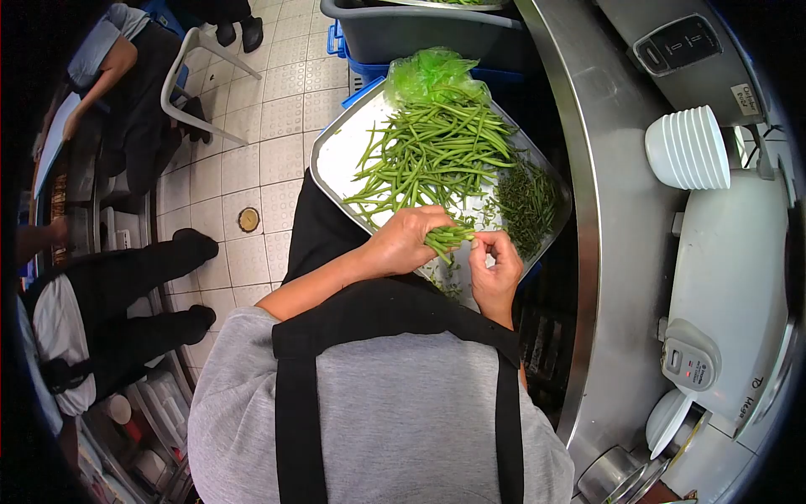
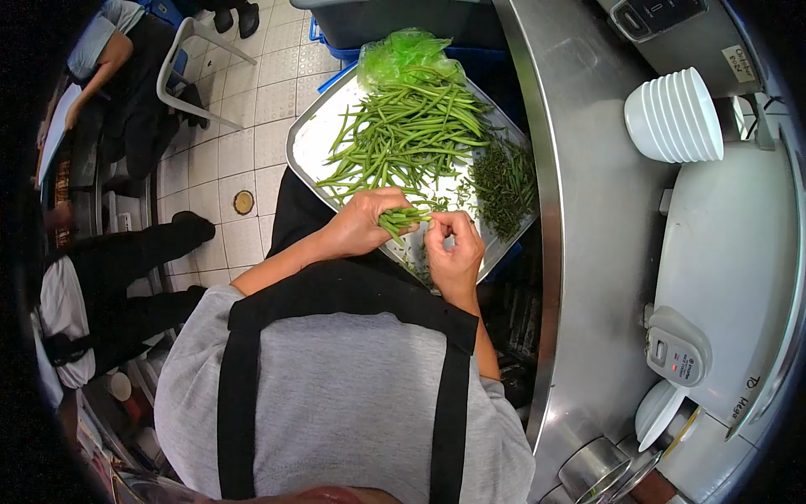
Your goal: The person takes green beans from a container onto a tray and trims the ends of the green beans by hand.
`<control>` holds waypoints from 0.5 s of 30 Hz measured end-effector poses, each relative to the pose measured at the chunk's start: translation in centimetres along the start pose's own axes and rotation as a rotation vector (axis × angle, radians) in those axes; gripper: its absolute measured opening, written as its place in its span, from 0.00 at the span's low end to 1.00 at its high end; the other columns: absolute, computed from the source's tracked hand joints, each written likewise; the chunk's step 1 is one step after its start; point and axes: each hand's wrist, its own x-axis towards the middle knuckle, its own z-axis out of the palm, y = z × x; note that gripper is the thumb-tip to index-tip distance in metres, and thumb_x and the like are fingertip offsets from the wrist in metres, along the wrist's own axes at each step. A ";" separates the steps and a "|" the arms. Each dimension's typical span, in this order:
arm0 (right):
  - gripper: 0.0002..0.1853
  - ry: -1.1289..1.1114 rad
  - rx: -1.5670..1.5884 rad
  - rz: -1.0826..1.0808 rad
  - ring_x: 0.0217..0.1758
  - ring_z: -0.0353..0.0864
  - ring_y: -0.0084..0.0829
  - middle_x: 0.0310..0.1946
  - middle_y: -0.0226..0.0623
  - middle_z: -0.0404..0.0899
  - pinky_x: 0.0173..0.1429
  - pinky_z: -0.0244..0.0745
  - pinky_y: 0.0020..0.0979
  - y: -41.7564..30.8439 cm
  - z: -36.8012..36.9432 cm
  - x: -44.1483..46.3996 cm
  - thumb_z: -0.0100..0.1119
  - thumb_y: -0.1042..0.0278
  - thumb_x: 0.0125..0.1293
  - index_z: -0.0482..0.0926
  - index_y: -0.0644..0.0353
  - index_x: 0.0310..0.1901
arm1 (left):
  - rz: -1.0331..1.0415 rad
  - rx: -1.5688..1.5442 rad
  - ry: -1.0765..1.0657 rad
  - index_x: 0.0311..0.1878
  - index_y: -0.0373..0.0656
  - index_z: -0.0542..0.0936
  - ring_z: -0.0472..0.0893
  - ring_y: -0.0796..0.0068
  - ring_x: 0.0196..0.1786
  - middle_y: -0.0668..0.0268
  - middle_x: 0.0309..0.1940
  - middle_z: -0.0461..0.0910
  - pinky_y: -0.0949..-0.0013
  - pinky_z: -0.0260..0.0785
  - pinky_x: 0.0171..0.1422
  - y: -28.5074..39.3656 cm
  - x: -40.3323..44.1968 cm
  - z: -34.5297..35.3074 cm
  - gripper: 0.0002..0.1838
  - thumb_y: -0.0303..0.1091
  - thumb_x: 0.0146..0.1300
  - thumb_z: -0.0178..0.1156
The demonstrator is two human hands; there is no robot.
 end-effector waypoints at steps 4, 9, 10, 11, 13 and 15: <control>0.01 0.075 0.368 0.337 0.25 0.72 0.20 0.24 0.30 0.73 0.34 0.72 0.24 0.3 -0.5 -0.2 0.54 0.79 0.66 0.75 0.64 0.37 | -0.004 -0.037 -0.010 0.35 0.35 0.79 0.76 0.61 0.32 0.59 0.27 0.76 0.64 0.68 0.37 0.0 0.2 0.3 0.10 0.30 0.55 0.69; 0.05 0.091 0.326 0.305 0.27 0.72 0.20 0.28 0.29 0.73 0.36 0.72 0.24 1.4 -3.0 1.7 0.53 0.79 0.67 0.76 0.65 0.43 | -0.396 -0.392 0.100 0.36 0.38 0.79 0.75 0.79 0.27 0.70 0.23 0.75 0.71 0.66 0.32 -0.4 -0.7 0.3 0.09 0.34 0.61 0.67; 0.09 0.014 0.212 0.271 0.29 0.73 0.20 0.30 0.30 0.74 0.37 0.72 0.23 1.3 -3.0 1.7 0.55 0.78 0.65 0.76 0.64 0.47 | -0.501 -0.442 0.109 0.37 0.41 0.79 0.72 0.87 0.25 0.75 0.22 0.73 0.77 0.64 0.29 -0.5 -0.5 -0.2 0.10 0.37 0.64 0.64; 0.13 -0.064 0.098 0.234 0.31 0.75 0.21 0.32 0.31 0.75 0.37 0.71 0.23 1.0 -2.8 1.8 0.57 0.77 0.64 0.76 0.63 0.50 | -0.482 -0.497 0.153 0.37 0.40 0.79 0.71 0.87 0.24 0.75 0.22 0.73 0.78 0.63 0.28 -0.6 -0.4 -0.5 0.10 0.38 0.64 0.65; 0.17 -0.336 -0.079 0.172 0.34 0.78 0.29 0.41 0.38 0.78 0.42 0.74 0.28 -0.2 -2.4 1.9 0.59 0.73 0.61 0.78 0.61 0.52 | -0.444 -0.604 0.246 0.37 0.40 0.80 0.69 0.86 0.21 0.75 0.21 0.73 0.79 0.62 0.25 -0.8 -0.2 -1.1 0.12 0.39 0.63 0.66; 0.17 -0.471 0.056 0.099 0.37 0.78 0.32 0.45 0.41 0.79 0.46 0.74 0.29 0.5 -1.1 1.4 0.61 0.71 0.62 0.78 0.61 0.53 | -0.411 -0.669 0.294 0.38 0.39 0.80 0.70 0.86 0.22 0.75 0.21 0.73 0.80 0.63 0.26 -1.2 -0.2 -1.1 0.12 0.40 0.63 0.66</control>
